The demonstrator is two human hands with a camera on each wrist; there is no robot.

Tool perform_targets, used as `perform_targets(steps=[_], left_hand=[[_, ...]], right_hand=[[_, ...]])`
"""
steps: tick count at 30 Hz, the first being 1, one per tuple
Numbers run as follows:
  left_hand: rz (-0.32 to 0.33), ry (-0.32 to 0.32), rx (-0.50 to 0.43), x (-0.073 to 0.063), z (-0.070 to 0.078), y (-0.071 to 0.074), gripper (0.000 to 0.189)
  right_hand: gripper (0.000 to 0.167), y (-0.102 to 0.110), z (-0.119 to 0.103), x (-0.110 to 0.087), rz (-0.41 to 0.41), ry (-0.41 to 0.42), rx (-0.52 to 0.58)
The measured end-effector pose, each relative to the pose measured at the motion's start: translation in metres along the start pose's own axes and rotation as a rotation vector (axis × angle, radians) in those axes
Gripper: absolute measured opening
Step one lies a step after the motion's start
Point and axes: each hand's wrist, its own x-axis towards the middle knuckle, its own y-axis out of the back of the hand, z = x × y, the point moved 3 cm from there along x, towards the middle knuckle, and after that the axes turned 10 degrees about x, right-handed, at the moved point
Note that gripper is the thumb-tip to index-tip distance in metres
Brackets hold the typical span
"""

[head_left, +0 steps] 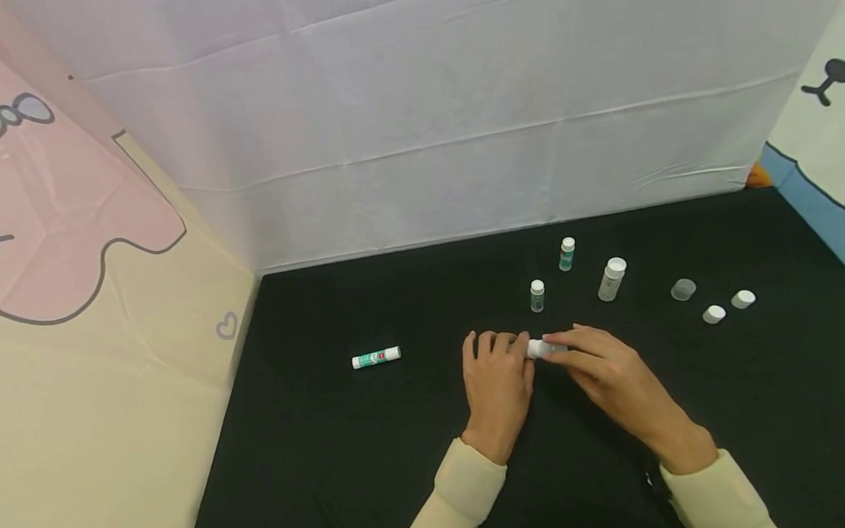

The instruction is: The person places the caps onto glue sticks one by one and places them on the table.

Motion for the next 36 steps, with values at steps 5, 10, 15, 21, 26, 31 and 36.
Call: perform_targets(steps=[5,10,15,21,26,31,36], left_hand=[[0.039,-0.027,-0.009,0.0002,0.0030,0.0039,0.029],[0.070,-0.054,-0.019,0.0007,0.0044,0.0050,0.026],[0.087,-0.082,-0.026,0.0004,0.0040,0.0048,0.026],[0.105,-0.118,-0.017,0.0005,0.0039,0.0045,0.027],[0.114,-0.145,-0.040,0.0006,0.0040,0.0041,0.027],[0.106,-0.161,-0.071,0.0010,0.0041,0.0040,0.026],[0.090,-0.173,-0.057,0.0008,0.0039,0.0040,0.023]], right_hand=[[0.054,-0.0011,0.0005,-0.0016,-0.004,-0.012,-0.013],[0.057,-0.0016,0.0004,-0.0029,-0.018,-0.041,-0.017],[0.057,-0.0017,0.0010,-0.0028,-0.017,-0.047,-0.021],[0.023,-0.0005,0.0027,-0.0037,-0.016,-0.086,-0.008],[0.030,0.0000,0.0043,-0.0054,-0.015,-0.113,-0.009],[0.050,-0.0005,0.0057,-0.0070,-0.009,-0.121,0.002],[0.045,-0.0022,0.0073,-0.0066,0.010,-0.103,0.033]])
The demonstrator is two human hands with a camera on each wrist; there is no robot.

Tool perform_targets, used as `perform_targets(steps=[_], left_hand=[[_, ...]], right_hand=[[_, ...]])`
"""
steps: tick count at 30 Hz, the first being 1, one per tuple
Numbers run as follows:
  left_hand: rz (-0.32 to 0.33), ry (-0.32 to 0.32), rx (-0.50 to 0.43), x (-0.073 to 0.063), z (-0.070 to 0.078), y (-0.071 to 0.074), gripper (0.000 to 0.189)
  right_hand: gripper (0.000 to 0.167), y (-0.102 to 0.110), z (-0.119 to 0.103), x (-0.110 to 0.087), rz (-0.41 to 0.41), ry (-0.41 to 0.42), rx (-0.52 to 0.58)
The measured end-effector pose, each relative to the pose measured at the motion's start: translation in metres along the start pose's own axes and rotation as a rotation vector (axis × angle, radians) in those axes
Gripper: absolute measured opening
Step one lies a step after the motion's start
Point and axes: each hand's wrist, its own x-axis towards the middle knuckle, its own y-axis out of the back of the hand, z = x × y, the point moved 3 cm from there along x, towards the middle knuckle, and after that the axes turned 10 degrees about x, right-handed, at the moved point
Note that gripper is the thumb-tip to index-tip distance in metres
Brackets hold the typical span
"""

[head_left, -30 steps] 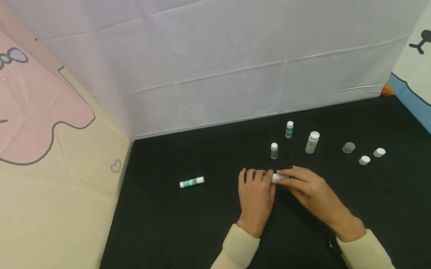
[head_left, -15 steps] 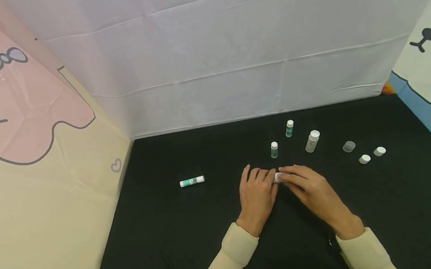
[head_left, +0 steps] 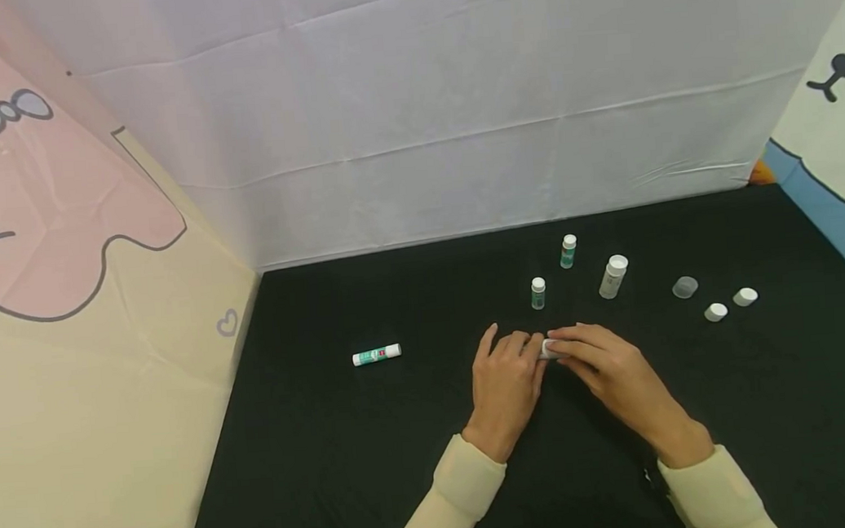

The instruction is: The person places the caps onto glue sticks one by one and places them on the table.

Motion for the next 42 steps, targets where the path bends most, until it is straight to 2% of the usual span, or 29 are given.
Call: perform_targets(steps=[1,4,5,8,9,29,38,42], left_hand=[[-0.004,-0.002,0.009,0.0001,-0.0002,0.0003,0.023],[-0.016,-0.003,0.031,0.0005,-0.0007,0.0012,0.022],[-0.019,-0.003,0.037,0.0005,-0.0009,0.0016,0.022],[-0.018,-0.005,0.049,0.0007,-0.0013,0.0019,0.023],[-0.015,-0.006,0.053,0.0008,-0.0015,0.0020,0.023],[0.005,-0.045,0.132,0.0002,-0.0023,0.0021,0.018],[0.007,-0.056,0.149,0.0000,-0.0016,0.0019,0.019],[0.029,-0.059,0.160,-0.0012,-0.0011,0.0023,0.017]], right_hand=[[0.043,-0.0005,0.0002,0.0004,0.002,0.004,0.009],[0.018,-0.0024,0.0006,0.0019,0.006,0.009,0.032],[0.021,-0.0031,0.0006,0.0022,0.006,0.006,0.036],[0.048,-0.0043,0.0004,0.0031,0.008,-0.013,0.042],[0.049,-0.0046,0.0005,0.0033,0.009,-0.020,0.042],[0.044,-0.0096,0.0006,0.0043,0.012,-0.060,0.061],[0.044,-0.0090,0.0001,0.0065,0.042,-0.041,0.090],[0.042,-0.0094,-0.0002,0.0069,0.040,-0.060,0.100]])
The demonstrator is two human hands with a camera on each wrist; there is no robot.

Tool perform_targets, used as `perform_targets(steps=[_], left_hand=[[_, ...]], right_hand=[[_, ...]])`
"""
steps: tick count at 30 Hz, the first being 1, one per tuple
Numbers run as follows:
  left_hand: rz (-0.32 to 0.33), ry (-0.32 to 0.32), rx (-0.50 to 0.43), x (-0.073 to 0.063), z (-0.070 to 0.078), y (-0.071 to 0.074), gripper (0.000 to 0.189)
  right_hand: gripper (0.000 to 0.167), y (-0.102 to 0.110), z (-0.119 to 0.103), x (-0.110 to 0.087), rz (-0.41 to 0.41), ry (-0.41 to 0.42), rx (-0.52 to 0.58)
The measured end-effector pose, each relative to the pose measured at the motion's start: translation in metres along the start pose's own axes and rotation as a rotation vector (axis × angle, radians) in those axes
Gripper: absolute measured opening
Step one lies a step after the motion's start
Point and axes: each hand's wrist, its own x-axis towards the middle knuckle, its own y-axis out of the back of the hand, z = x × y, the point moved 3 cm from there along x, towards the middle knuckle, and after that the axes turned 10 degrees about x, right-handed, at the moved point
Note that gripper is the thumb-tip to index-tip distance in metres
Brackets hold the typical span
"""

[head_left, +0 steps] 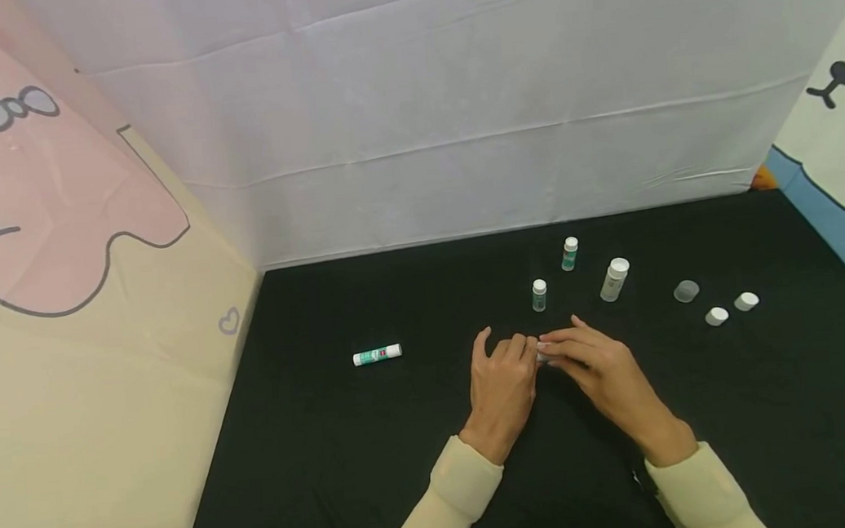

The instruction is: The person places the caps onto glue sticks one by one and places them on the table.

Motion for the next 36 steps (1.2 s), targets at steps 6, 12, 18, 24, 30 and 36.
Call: perform_targets(steps=[6,12,18,24,30,36], left_hand=[[0.012,0.005,-0.003,0.000,-0.001,0.001,0.012],[0.003,0.023,-0.010,-0.001,-0.001,0.001,0.012],[-0.017,0.082,-0.062,0.002,-0.003,0.000,0.021],[-0.089,0.110,-0.067,0.003,-0.007,-0.002,0.027],[-0.141,0.156,-0.089,0.002,-0.018,-0.008,0.030],[-0.180,0.210,-0.089,-0.001,-0.034,-0.016,0.031]], right_hand=[[0.041,-0.002,0.000,0.001,-0.003,-0.045,0.011],[0.042,-0.005,0.001,0.001,0.000,-0.070,0.008],[0.043,-0.007,0.001,0.001,-0.005,-0.076,-0.062],[0.046,-0.007,0.003,-0.002,-0.051,-0.131,-0.121],[0.053,-0.004,0.006,-0.007,-0.043,-0.153,-0.150],[0.052,0.003,0.008,-0.009,-0.023,-0.163,-0.156]])
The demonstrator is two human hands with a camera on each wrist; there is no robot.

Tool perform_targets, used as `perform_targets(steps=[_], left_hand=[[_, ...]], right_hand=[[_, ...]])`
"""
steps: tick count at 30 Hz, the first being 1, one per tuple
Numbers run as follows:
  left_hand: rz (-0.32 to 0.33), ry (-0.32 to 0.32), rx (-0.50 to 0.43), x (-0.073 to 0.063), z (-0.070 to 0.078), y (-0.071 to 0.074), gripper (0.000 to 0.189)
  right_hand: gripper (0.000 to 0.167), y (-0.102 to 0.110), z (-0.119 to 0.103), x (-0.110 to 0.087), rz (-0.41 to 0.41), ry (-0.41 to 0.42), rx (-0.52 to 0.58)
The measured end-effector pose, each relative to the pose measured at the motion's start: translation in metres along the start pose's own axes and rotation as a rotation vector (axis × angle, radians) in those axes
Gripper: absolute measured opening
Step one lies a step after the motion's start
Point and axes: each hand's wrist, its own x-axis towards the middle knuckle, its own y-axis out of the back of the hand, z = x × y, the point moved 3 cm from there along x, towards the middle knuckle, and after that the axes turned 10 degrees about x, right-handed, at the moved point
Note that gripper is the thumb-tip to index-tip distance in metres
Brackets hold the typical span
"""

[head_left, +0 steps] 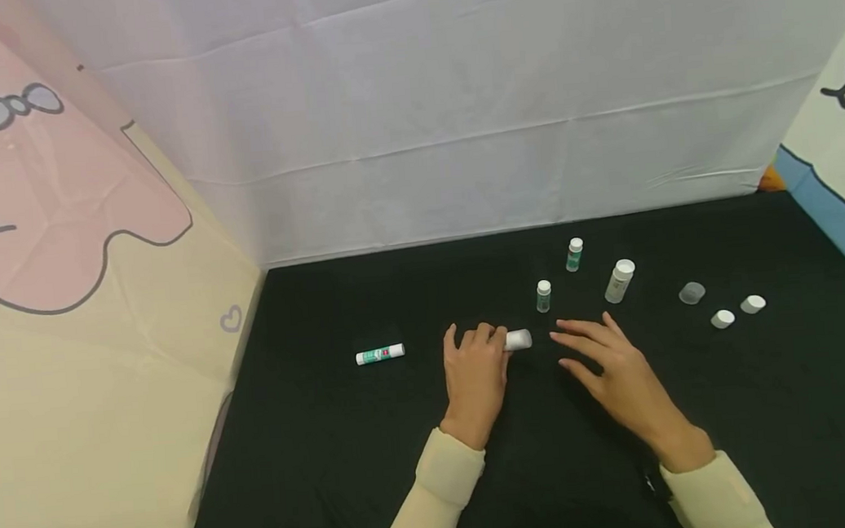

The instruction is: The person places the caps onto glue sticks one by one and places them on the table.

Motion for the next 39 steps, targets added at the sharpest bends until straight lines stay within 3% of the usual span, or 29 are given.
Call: perform_targets(steps=[10,19,39], left_hand=[[-0.094,0.074,0.018,-0.001,-0.025,-0.008,0.030],[-0.127,0.103,0.031,-0.001,-0.038,-0.017,0.029],[-0.204,0.100,0.057,0.007,-0.054,-0.030,0.024]], right_hand=[[0.051,0.014,0.008,-0.003,0.035,-0.021,0.000],[0.049,0.027,0.016,-0.005,0.048,-0.028,-0.039],[0.046,0.056,0.035,-0.017,0.054,-0.121,-0.087]])
